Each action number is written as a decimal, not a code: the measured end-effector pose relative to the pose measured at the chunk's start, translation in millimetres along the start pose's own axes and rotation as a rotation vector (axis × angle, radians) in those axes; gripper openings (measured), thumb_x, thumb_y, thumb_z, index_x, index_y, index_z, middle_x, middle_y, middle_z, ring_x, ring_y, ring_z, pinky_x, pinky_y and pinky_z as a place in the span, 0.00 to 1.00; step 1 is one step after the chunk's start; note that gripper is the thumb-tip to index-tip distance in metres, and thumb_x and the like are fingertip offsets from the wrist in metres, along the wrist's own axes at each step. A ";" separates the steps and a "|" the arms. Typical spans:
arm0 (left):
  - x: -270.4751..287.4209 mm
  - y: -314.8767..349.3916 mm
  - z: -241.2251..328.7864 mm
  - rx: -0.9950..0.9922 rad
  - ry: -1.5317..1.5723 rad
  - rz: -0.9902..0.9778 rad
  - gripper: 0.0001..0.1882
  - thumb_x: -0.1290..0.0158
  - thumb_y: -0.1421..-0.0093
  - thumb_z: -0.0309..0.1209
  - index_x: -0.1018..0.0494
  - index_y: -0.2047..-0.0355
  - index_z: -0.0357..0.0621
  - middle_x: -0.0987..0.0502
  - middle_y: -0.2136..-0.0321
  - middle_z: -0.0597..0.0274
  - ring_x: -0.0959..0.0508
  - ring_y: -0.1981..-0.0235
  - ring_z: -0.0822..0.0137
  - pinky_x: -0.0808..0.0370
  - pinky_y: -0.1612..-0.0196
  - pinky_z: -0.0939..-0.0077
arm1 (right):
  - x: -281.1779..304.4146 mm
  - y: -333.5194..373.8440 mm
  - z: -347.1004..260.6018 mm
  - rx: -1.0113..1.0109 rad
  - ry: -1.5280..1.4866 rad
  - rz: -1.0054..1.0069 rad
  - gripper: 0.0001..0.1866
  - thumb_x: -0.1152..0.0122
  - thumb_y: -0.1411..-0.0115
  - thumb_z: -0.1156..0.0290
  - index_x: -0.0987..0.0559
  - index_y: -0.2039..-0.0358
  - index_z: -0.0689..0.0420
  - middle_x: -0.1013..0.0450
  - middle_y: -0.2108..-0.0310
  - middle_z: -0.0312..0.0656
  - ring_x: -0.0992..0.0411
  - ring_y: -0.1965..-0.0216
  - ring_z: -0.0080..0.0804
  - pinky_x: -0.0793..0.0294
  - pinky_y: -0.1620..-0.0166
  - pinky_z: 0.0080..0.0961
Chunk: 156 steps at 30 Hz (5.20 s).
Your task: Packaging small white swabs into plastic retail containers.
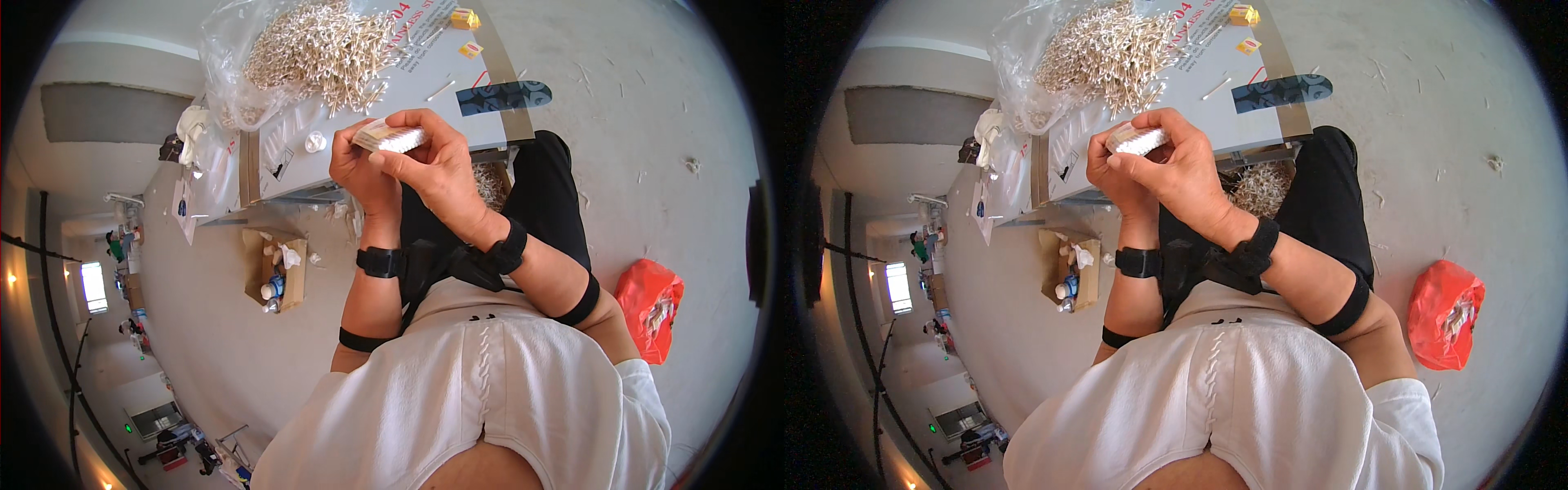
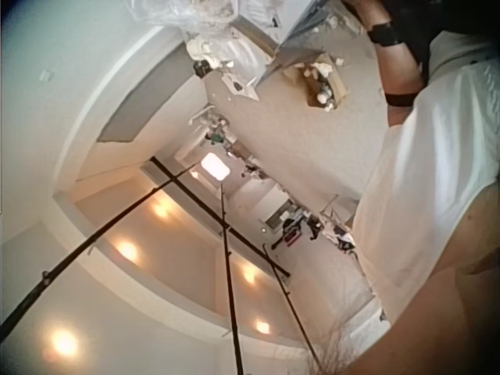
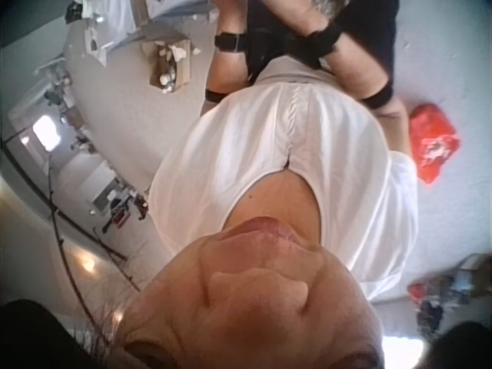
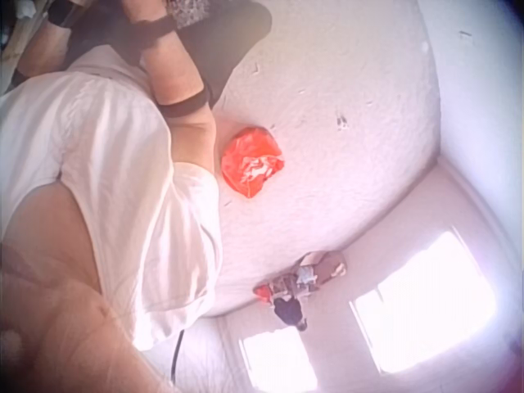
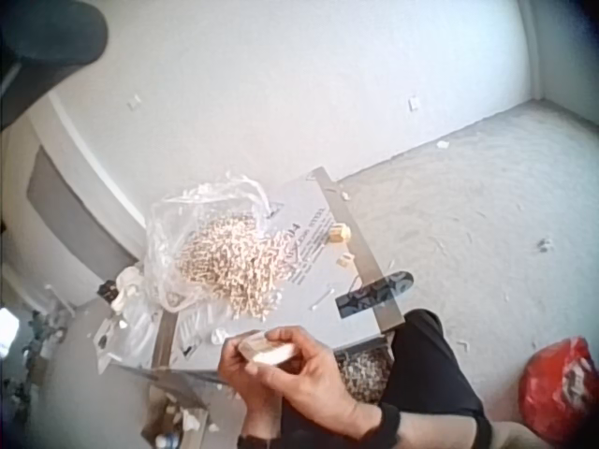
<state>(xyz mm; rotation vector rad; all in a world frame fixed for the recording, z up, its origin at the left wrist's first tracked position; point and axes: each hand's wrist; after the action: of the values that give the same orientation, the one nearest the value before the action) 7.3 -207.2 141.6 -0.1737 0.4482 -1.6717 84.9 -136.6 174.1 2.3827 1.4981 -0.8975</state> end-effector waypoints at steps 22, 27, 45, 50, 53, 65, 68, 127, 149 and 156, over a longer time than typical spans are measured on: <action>9.8 -3.9 -3.8 0.195 0.249 -0.070 0.04 0.47 0.45 0.24 0.30 0.70 0.38 0.24 0.70 0.62 0.25 0.70 0.73 0.24 0.66 0.78 | -1.4 3.8 2.3 0.049 0.192 -0.058 0.25 0.31 0.54 0.79 0.31 0.55 0.62 0.29 0.63 0.37 0.30 0.62 0.18 0.27 0.58 0.16; 6.8 -1.5 -3.3 0.154 0.178 -0.093 0.03 0.48 0.45 0.22 0.32 0.72 0.39 0.25 0.72 0.62 0.25 0.72 0.73 0.24 0.68 0.79 | 1.6 2.5 8.4 -0.029 -0.075 -0.086 0.24 0.36 0.52 0.83 0.31 0.52 0.62 0.28 0.61 0.37 0.29 0.60 0.19 0.27 0.56 0.17; 3.3 1.1 -2.4 0.299 0.222 -0.010 0.04 0.54 0.41 0.26 0.33 0.74 0.43 0.31 0.78 0.70 0.30 0.79 0.79 0.32 0.77 0.86 | 8.2 -0.1 6.7 -0.121 -0.120 -0.019 0.13 0.44 0.40 0.67 0.22 0.59 0.61 0.26 0.72 0.33 0.32 0.74 0.14 0.31 0.70 0.13; 4.0 1.8 -1.9 0.279 0.236 -0.025 0.05 0.54 0.41 0.26 0.32 0.75 0.45 0.31 0.78 0.71 0.31 0.79 0.80 0.32 0.77 0.86 | 8.9 -0.5 5.6 -0.149 -0.107 -0.010 0.13 0.45 0.39 0.66 0.22 0.59 0.61 0.26 0.71 0.34 0.32 0.74 0.15 0.31 0.70 0.13; 6.2 0.3 -2.9 0.281 0.273 -0.025 0.07 0.55 0.42 0.24 0.33 0.77 0.45 0.29 0.78 0.69 0.29 0.79 0.78 0.30 0.76 0.85 | 12.7 -1.1 4.7 -0.190 -0.143 -0.034 0.13 0.44 0.40 0.69 0.23 0.57 0.62 0.26 0.70 0.35 0.31 0.72 0.16 0.30 0.67 0.14; 8.1 -0.3 -14.1 0.391 0.308 0.078 0.06 0.55 0.49 0.16 0.29 0.74 0.38 0.26 0.75 0.62 0.25 0.75 0.72 0.27 0.71 0.81 | 21.2 -4.5 22.0 -0.173 -0.184 -0.164 0.24 0.44 0.48 0.85 0.29 0.48 0.60 0.26 0.67 0.37 0.29 0.64 0.20 0.29 0.56 0.17; 13.3 -0.6 -18.2 0.401 0.282 0.045 0.05 0.55 0.47 0.19 0.29 0.72 0.37 0.25 0.73 0.61 0.24 0.73 0.70 0.26 0.69 0.80 | 21.1 -5.2 20.1 -0.191 -0.174 -0.159 0.25 0.44 0.48 0.86 0.29 0.48 0.60 0.26 0.68 0.37 0.30 0.65 0.20 0.29 0.57 0.17; 17.3 -23.0 -11.8 0.523 0.367 -0.112 0.04 0.55 0.54 0.20 0.30 0.77 0.40 0.27 0.81 0.63 0.29 0.83 0.72 0.33 0.82 0.82 | 30.4 -8.2 29.4 -0.152 -0.104 -0.066 0.15 0.39 0.48 0.80 0.22 0.58 0.58 0.28 0.77 0.29 0.35 0.76 0.11 0.37 0.73 0.09; 32.4 -59.7 -31.9 0.811 0.147 -0.542 0.08 0.50 0.48 0.30 0.28 0.73 0.37 0.34 0.86 0.67 0.39 0.89 0.77 0.42 0.86 0.80 | 47.7 -14.1 38.8 -0.367 -0.154 -0.025 0.04 0.43 0.43 0.74 0.23 0.69 0.60 0.24 0.73 0.37 0.30 0.75 0.18 0.32 0.70 0.13; 39.1 -62.0 -29.8 0.799 0.121 -0.541 0.06 0.49 0.49 0.27 0.28 0.74 0.37 0.33 0.86 0.67 0.37 0.90 0.76 0.42 0.87 0.80 | 47.1 -12.0 33.8 -0.380 -0.167 -0.012 0.05 0.42 0.43 0.72 0.23 0.70 0.60 0.25 0.74 0.37 0.30 0.76 0.18 0.32 0.71 0.13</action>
<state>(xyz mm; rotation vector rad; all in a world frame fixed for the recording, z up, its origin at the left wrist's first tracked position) -66.5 -234.1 132.9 0.4353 -0.2285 -2.2726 75.7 -110.8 121.7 1.9808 1.4669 -0.7173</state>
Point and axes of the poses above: each hand's wrist, its own y-axis away from the middle knuckle, its own x-axis out of the back of the hand, z = x × y
